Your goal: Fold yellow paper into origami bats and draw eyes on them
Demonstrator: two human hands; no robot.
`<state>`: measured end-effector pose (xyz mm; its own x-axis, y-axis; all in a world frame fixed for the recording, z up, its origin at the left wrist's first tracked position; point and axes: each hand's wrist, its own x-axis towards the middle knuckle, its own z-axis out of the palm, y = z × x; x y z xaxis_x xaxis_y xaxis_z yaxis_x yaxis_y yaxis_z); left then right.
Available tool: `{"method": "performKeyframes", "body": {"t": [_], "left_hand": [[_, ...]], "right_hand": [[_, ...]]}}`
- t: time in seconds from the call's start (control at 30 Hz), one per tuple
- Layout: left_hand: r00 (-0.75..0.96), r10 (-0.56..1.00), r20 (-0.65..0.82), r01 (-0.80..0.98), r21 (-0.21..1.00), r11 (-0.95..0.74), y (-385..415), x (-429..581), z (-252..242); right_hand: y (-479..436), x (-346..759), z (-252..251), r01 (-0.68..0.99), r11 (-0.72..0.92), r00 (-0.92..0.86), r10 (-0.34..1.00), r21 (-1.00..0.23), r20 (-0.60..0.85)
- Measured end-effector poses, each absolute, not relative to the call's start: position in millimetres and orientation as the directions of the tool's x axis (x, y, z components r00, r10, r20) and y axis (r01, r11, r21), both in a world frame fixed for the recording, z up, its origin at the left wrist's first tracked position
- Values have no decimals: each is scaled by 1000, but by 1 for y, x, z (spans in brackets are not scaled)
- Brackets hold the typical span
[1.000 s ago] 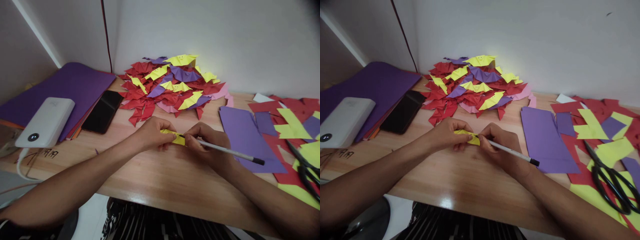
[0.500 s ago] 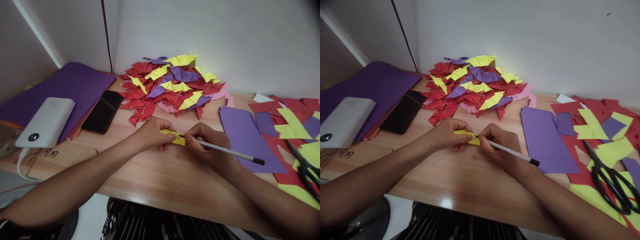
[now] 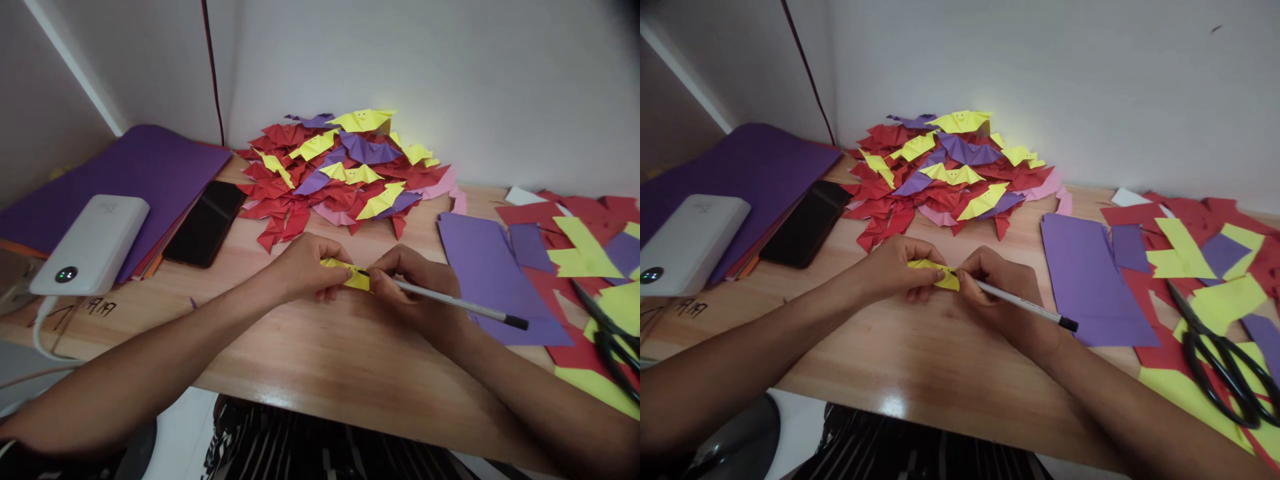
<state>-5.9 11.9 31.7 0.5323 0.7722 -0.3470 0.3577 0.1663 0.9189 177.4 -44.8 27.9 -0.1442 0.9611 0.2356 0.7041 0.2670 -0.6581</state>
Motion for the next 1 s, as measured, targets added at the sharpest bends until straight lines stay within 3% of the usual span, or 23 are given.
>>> {"method": "performKeyframes", "body": {"t": [1.0], "left_hand": [[532,769,-353,384,911,153,12,-6,35]], "right_hand": [[-44,175,31,702,253,-135,965,-665,223]]}}
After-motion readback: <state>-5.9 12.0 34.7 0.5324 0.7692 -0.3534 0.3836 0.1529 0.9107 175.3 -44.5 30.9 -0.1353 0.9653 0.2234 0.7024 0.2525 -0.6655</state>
